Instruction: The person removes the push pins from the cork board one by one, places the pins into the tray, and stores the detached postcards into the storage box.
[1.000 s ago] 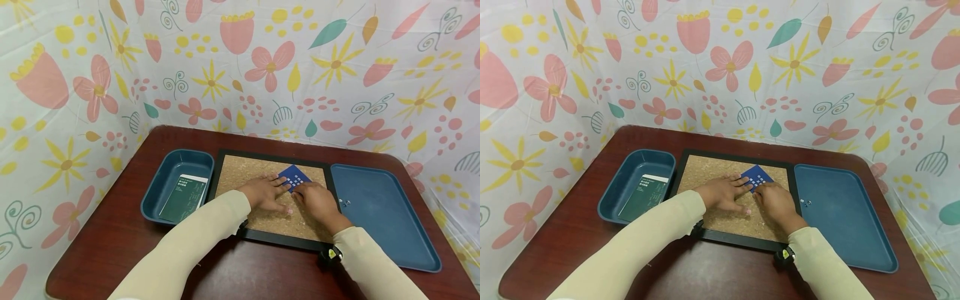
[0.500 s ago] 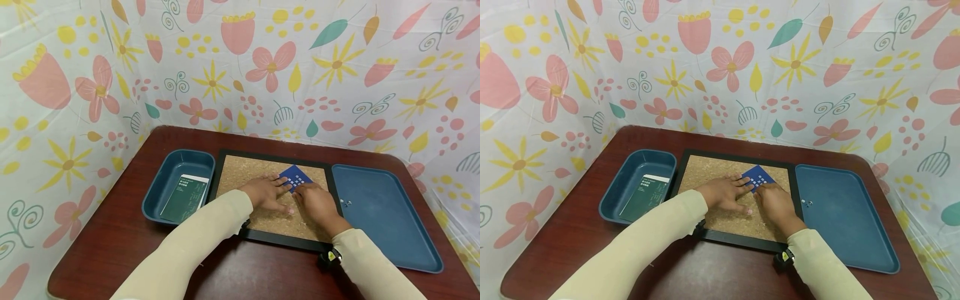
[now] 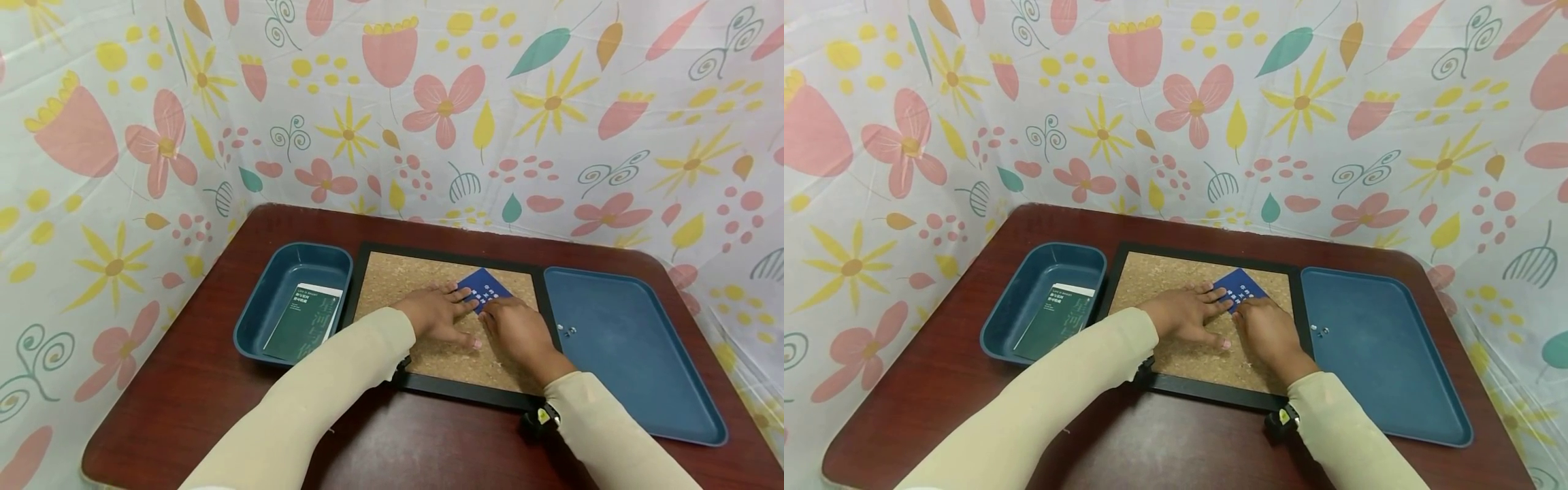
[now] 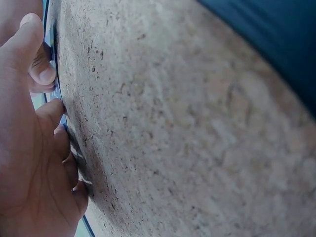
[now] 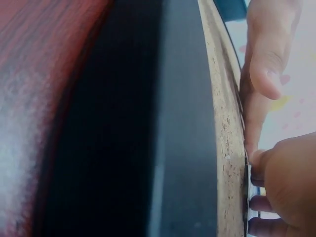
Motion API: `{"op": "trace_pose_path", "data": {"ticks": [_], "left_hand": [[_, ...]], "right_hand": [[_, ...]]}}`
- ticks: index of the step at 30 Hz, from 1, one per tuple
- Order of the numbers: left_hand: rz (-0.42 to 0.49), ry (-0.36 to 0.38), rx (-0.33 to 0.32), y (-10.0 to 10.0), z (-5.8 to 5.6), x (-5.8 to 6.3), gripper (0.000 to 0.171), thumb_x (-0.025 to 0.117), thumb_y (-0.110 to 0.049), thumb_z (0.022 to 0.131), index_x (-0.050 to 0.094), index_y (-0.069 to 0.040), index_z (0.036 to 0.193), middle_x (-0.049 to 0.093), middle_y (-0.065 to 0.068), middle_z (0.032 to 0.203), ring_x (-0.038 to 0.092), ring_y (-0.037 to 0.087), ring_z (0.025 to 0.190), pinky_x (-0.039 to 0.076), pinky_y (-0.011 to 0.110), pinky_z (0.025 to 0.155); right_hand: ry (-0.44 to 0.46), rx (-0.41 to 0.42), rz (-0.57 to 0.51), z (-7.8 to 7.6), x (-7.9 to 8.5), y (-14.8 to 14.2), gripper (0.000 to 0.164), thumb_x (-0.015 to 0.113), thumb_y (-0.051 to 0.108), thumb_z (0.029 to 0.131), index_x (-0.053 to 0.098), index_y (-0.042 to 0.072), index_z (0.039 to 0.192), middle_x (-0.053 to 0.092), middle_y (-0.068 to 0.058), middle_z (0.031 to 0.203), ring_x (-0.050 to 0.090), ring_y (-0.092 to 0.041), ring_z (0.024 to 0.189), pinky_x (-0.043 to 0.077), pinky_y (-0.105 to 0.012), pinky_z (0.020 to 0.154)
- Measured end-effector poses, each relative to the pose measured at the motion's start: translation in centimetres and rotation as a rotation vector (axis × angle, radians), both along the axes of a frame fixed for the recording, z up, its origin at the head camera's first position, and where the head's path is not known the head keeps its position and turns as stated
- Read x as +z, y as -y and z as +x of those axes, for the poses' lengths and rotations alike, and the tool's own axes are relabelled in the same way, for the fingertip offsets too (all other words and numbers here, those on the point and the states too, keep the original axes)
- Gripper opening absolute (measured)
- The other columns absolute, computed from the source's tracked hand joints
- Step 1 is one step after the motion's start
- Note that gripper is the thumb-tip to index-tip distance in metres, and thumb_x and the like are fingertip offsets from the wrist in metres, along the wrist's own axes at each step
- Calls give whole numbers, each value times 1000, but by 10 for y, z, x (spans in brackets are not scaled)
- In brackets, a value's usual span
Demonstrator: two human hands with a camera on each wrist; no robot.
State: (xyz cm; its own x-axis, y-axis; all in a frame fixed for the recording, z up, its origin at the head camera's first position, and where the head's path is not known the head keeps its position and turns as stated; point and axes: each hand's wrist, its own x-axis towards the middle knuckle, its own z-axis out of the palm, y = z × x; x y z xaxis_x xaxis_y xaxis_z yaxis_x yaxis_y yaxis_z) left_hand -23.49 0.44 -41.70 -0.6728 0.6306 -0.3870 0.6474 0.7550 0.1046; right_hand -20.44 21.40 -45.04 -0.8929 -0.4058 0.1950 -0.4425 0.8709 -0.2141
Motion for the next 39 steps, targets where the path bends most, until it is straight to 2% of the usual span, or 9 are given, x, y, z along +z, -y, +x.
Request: {"op": "trace_pose_path", "data": {"ticks": [6, 11, 16, 23, 33, 39], "left_hand": [[-7, 4, -7, 1, 0, 0, 101, 25, -95, 83, 9, -38, 165, -1, -10, 171, -2, 19, 157, 8, 43, 125], [-12, -2, -12, 1, -1, 0, 100, 25, -94, 83, 9, -38, 165, -1, -10, 170, -2, 19, 157, 8, 42, 125], [-13, -8, -16, 1, -1, 0, 100, 24, -94, 83, 8, -38, 165, -1, -11, 171, -2, 19, 157, 8, 42, 125], [-7, 2, -10, 0, -1, 0, 99, 25, -94, 83, 9, -40, 164, 0, -11, 170, -2, 18, 157, 8, 42, 125], [-1, 21, 3, 0, -1, -2, 97, 29, -93, 84, 8, -41, 164, -1, -12, 170, -3, 18, 156, 9, 42, 125], [3, 12, -1, 0, -2, -2, 97, 30, -92, 85, 8, -40, 164, 0, -12, 170, -3, 18, 156, 8, 42, 125]], "right_hand": [[3, -37, -38, -1, 0, 0, 19, 63, 17, 103, 73, 3, 110, 73, -13, 107, 71, -34, 96, 56, -56, 80], [12, -41, -22, 0, 0, -2, 21, 64, 19, 103, 73, 2, 112, 73, -15, 111, 70, -35, 101, 56, -57, 83], [7, -44, -36, 2, 1, -4, 21, 65, 23, 103, 73, 5, 111, 72, -12, 110, 68, -34, 102, 56, -58, 80], [-12, -84, -63, 5, 3, -12, 20, 66, 25, 102, 75, 9, 111, 71, -13, 114, 63, -36, 112, 54, -61, 84], [28, -88, -67, 5, 9, -22, 20, 67, 23, 102, 76, 8, 112, 71, -14, 115, 60, -37, 115, 51, -63, 88], [31, -102, -58, 4, 12, -28, 20, 66, 24, 102, 77, 9, 110, 71, -15, 116, 60, -36, 113, 52, -62, 85]]}}
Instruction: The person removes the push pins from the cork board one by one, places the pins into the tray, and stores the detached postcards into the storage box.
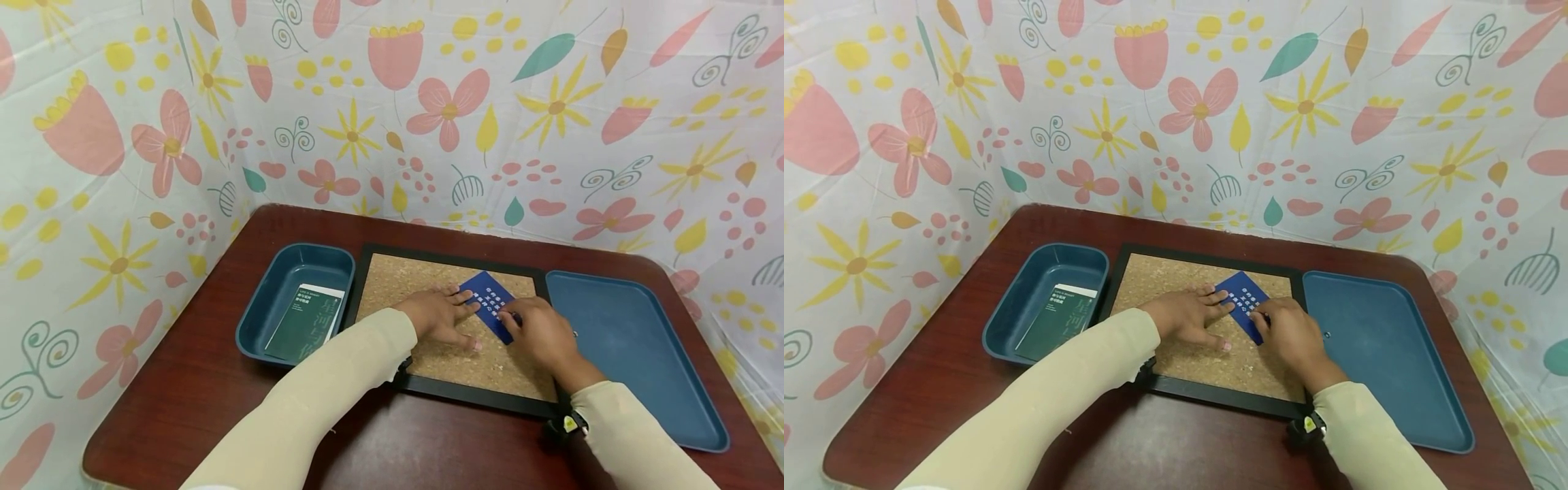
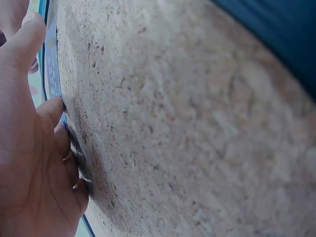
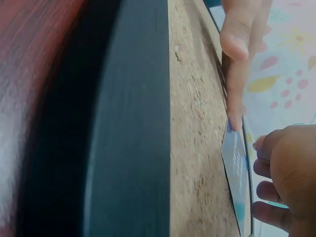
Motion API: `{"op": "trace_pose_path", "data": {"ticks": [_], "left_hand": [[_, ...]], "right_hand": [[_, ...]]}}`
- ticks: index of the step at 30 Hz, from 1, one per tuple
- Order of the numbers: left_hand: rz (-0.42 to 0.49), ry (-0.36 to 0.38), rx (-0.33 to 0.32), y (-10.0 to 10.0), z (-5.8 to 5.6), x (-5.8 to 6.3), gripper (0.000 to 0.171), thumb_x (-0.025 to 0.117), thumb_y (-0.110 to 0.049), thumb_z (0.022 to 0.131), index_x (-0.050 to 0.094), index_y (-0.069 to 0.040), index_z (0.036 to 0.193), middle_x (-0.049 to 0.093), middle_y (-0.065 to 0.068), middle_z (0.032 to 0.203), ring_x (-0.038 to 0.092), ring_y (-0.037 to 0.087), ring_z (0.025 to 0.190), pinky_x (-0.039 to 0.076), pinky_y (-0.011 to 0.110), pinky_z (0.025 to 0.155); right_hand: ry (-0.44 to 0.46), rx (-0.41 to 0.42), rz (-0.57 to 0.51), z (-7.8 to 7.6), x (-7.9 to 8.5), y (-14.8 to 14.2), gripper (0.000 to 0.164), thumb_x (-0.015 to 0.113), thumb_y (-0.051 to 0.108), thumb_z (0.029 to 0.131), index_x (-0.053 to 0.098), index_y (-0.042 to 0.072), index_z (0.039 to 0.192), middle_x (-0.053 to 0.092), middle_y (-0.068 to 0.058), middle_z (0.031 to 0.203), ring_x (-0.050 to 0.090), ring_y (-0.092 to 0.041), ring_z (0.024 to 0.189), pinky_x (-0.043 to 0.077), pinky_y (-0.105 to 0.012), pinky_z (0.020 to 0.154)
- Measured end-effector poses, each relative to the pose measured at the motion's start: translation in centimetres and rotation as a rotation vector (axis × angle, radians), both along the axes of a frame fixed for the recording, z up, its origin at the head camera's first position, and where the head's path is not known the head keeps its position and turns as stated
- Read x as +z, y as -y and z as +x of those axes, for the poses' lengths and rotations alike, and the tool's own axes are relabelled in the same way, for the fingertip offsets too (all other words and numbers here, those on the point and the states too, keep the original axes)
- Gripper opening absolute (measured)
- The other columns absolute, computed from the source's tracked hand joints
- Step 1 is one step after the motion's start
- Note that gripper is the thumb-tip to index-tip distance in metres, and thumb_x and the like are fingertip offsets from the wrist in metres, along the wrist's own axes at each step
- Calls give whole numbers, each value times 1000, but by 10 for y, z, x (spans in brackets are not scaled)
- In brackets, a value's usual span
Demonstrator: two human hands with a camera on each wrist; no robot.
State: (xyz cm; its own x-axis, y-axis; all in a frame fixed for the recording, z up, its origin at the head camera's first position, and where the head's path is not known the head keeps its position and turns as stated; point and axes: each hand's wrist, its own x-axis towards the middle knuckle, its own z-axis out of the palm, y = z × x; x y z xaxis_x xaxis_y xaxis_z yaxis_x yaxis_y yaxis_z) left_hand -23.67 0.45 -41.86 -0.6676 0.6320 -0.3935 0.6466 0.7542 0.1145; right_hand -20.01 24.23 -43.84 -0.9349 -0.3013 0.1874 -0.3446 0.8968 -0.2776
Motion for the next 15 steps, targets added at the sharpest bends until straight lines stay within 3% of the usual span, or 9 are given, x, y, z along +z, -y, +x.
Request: {"op": "trace_pose_path", "data": {"ticks": [15], "left_hand": [[2, 8, 16, 0, 1, 0, 95, 32, -91, 86, 8, -41, 164, -1, -13, 170, -5, 16, 156, 7, 39, 125]], "right_hand": [[-58, -18, -8, 3, 0, -16, 17, 70, 21, 98, 78, 6, 103, 70, -20, 115, 60, -40, 113, 52, -61, 83]]}}
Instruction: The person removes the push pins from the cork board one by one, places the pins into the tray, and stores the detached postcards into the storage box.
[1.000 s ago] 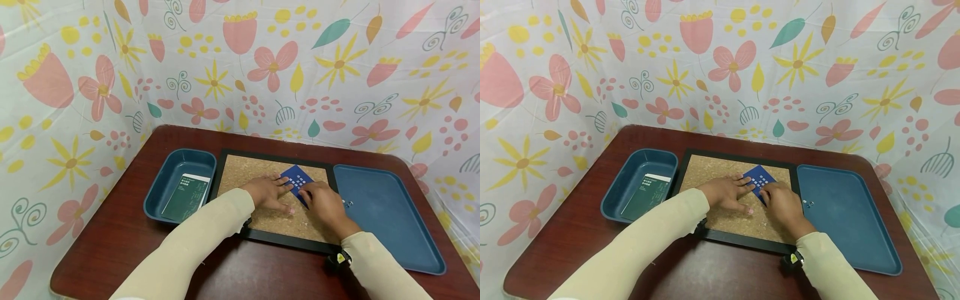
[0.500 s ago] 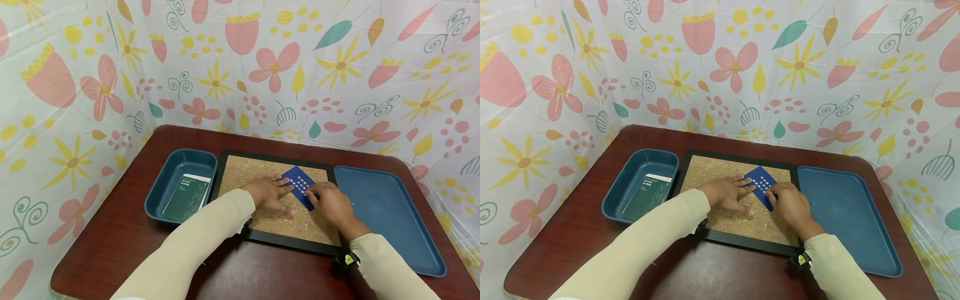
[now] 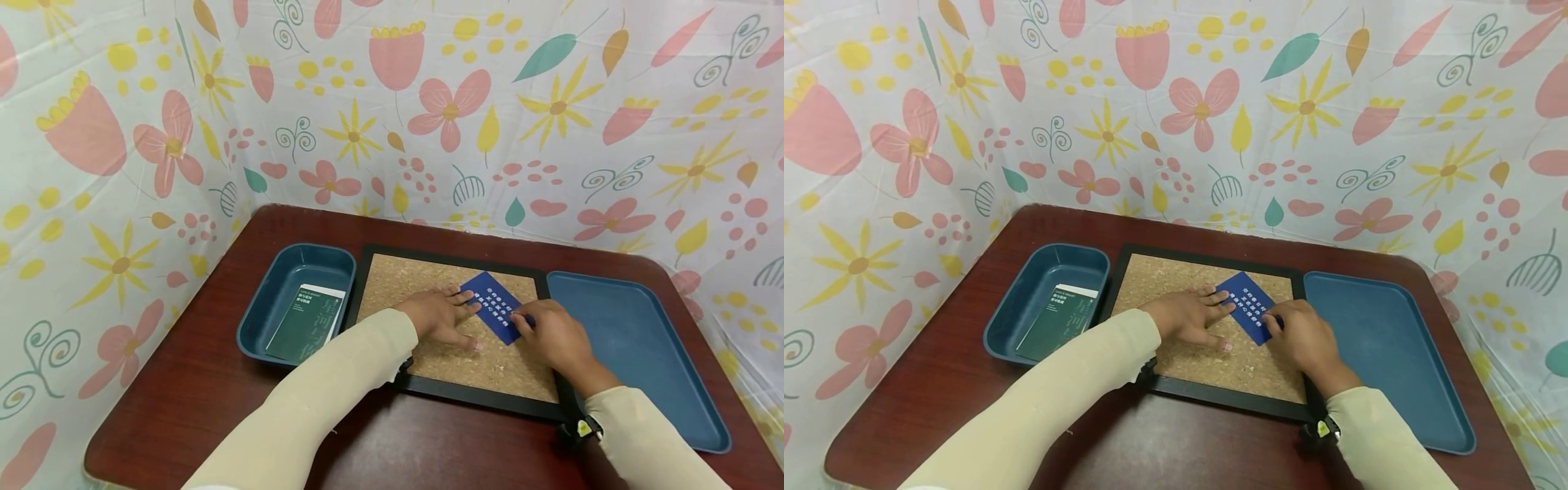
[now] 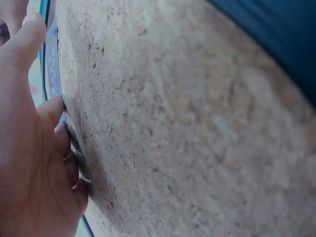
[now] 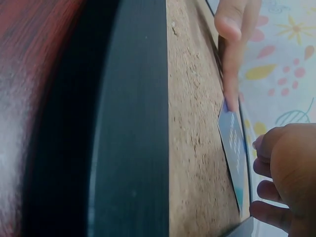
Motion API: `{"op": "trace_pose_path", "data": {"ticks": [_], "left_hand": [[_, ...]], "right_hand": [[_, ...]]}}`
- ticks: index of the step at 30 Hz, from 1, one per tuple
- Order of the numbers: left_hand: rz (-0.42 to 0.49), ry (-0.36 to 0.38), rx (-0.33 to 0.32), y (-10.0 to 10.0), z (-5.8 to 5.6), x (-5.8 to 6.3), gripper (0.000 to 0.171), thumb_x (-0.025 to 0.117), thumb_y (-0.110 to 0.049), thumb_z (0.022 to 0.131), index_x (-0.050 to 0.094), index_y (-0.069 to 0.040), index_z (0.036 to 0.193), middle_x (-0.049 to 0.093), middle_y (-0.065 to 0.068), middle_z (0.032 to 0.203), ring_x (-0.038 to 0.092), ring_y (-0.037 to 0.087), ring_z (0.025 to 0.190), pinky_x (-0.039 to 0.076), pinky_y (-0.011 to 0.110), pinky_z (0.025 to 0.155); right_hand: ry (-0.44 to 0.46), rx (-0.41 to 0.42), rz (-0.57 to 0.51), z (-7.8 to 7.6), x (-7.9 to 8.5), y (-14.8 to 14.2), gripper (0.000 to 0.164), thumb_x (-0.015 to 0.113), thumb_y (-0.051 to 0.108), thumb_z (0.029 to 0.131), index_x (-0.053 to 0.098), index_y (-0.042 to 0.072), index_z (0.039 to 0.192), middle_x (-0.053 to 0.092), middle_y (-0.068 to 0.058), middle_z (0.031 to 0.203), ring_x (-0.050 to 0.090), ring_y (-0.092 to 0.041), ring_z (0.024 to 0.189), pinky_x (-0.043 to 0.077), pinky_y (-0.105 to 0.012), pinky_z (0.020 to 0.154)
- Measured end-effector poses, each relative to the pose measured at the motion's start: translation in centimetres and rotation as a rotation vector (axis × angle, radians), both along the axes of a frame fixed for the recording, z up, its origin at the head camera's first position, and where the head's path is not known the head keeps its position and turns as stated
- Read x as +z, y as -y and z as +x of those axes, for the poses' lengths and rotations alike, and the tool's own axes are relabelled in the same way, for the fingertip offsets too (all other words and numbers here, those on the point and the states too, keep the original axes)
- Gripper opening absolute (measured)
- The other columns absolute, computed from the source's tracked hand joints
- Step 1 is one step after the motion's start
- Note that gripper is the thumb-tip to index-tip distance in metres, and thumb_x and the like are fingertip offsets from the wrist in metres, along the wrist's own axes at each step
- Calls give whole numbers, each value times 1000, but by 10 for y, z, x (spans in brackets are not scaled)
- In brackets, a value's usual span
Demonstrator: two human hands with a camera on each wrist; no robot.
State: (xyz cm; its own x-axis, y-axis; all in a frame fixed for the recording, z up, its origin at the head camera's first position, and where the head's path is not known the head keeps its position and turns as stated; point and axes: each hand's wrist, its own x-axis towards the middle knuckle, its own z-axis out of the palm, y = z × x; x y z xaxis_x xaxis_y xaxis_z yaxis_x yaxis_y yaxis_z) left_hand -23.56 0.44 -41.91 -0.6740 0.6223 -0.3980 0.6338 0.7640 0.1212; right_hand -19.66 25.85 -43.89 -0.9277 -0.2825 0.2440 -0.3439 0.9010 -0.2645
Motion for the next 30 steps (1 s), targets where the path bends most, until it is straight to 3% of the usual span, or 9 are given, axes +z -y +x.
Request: {"op": "trace_pose_path", "data": {"ticks": [15, 30], "left_hand": [[-11, 7, 12, -2, 1, -3, 94, 30, -92, 86, 7, -44, 163, -3, -14, 170, -5, 15, 156, 6, 37, 125], [-12, 8, 9, -1, -1, -2, 94, 29, -91, 86, 6, -43, 164, -4, -14, 170, -6, 15, 156, 5, 37, 125]], "right_hand": [[33, -33, 20, 7, 3, -15, 19, 70, 20, 98, 77, 4, 106, 70, -20, 115, 59, -40, 110, 53, -53, 71], [11, -61, 40, 9, 5, -30, 20, 72, 20, 97, 76, 3, 106, 68, -24, 115, 57, -43, 113, 53, -61, 76]]}}
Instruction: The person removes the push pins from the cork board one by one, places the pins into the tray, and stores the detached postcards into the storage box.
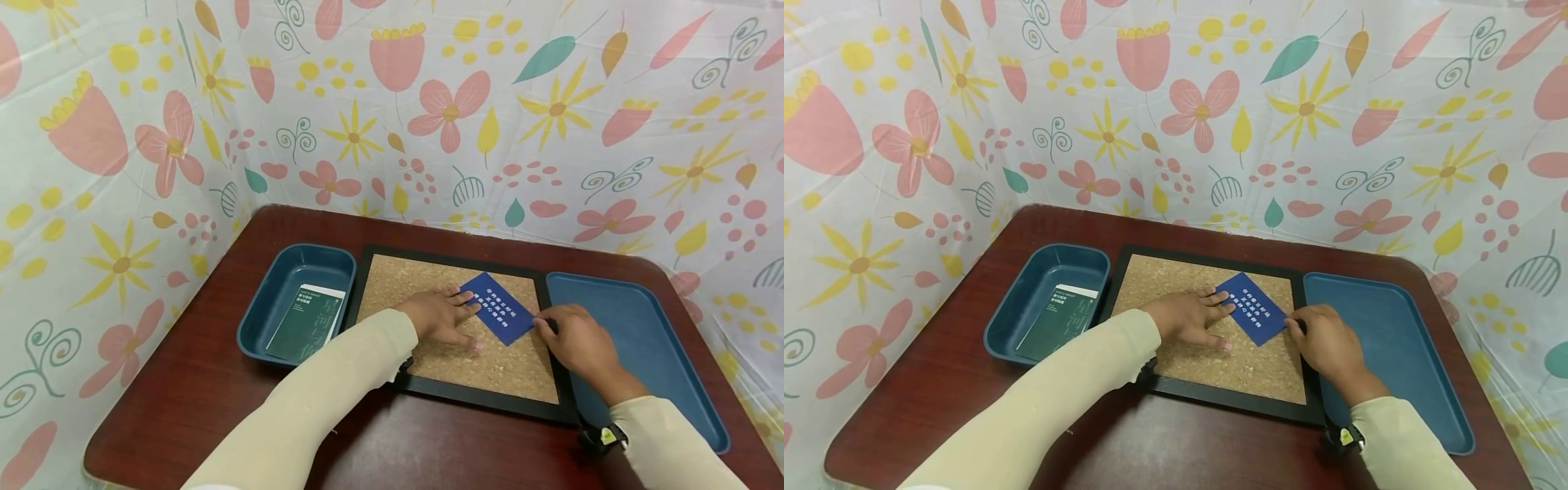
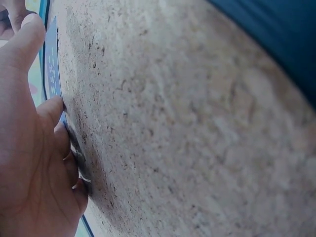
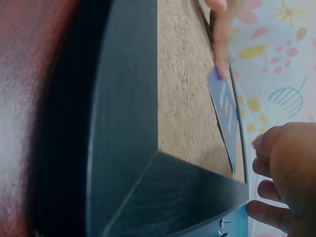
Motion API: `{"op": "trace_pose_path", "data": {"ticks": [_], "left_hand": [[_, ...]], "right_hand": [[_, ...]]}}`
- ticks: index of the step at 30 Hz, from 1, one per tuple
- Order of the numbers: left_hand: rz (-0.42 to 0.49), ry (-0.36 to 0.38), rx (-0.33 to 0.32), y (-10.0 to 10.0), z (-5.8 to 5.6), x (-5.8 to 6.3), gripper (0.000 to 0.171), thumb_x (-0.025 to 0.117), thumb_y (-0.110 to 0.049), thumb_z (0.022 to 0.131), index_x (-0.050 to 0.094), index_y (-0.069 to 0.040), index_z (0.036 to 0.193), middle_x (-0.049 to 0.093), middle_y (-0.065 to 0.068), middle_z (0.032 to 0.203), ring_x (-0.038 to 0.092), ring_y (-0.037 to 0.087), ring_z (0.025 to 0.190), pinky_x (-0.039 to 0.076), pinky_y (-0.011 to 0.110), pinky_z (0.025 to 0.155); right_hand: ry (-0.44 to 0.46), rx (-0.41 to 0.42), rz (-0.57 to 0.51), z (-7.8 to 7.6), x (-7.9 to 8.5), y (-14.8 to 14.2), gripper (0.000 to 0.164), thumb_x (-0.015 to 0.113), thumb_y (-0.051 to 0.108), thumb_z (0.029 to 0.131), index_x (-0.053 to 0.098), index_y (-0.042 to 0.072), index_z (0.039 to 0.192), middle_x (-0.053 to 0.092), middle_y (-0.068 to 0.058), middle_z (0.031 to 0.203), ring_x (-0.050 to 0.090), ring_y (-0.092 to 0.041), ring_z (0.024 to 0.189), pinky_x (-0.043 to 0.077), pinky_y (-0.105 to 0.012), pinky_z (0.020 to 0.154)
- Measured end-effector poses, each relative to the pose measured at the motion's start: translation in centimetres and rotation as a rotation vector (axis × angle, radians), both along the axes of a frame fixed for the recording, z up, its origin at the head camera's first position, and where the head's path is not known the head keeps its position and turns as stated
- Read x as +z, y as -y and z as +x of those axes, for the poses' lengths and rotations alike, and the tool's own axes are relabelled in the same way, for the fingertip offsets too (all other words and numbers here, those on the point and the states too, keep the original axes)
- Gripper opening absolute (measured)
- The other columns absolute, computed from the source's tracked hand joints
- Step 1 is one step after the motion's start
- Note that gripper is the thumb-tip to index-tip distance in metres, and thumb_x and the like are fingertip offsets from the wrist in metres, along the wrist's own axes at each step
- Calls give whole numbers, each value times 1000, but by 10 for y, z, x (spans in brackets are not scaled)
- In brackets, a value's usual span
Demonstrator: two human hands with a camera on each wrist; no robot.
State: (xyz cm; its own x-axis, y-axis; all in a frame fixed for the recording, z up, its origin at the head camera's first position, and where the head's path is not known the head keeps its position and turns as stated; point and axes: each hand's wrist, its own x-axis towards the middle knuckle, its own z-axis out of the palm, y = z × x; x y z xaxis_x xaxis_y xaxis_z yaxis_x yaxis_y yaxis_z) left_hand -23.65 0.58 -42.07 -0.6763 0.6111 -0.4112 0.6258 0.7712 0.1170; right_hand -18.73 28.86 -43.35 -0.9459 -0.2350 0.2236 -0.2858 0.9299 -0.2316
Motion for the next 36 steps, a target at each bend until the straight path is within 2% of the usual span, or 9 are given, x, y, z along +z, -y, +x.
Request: {"op": "trace_pose_path", "data": {"ticks": [5, 11, 22, 29, 36], "left_hand": [[12, 3, 6, 0, 0, 0, 94, 31, -91, 87, 7, -43, 164, -3, -14, 170, -5, 16, 156, 6, 37, 125], [22, 5, 2, 2, 0, 1, 94, 31, -91, 86, 8, -42, 164, -2, -14, 170, -4, 16, 156, 7, 39, 125], [25, 11, 8, 3, 2, 3, 93, 32, -90, 87, 9, -42, 164, -2, -14, 170, -3, 16, 156, 9, 39, 125], [30, 17, 11, 2, 2, 3, 95, 32, -91, 86, 8, -42, 164, -2, -14, 170, -4, 16, 156, 7, 39, 125], [27, 12, 12, 2, 1, 2, 95, 31, -92, 86, 8, -43, 164, -2, -14, 170, -4, 16, 156, 8, 39, 125]], "right_hand": [[-6, -11, 3, 1, 0, -6, 19, 72, 21, 97, 77, 4, 104, 67, -26, 116, 58, -45, 112, 54, -61, 71], [-16, -8, 14, 0, 1, -12, 17, 72, 20, 97, 77, 5, 102, 68, -25, 115, 57, -45, 114, 53, -61, 72], [27, -20, 13, 3, 3, -25, 24, 70, 25, 100, 76, 3, 109, 65, -27, 120, 56, -47, 113, 54, -58, 66], [33, -28, 6, 4, 3, -34, 23, 70, 25, 100, 77, 5, 108, 64, -28, 121, 53, -49, 116, 51, -66, 75], [51, -41, 12, 6, 3, -41, 24, 69, 28, 100, 77, 6, 108, 63, -29, 123, 52, -48, 117, 51, -66, 72]]}}
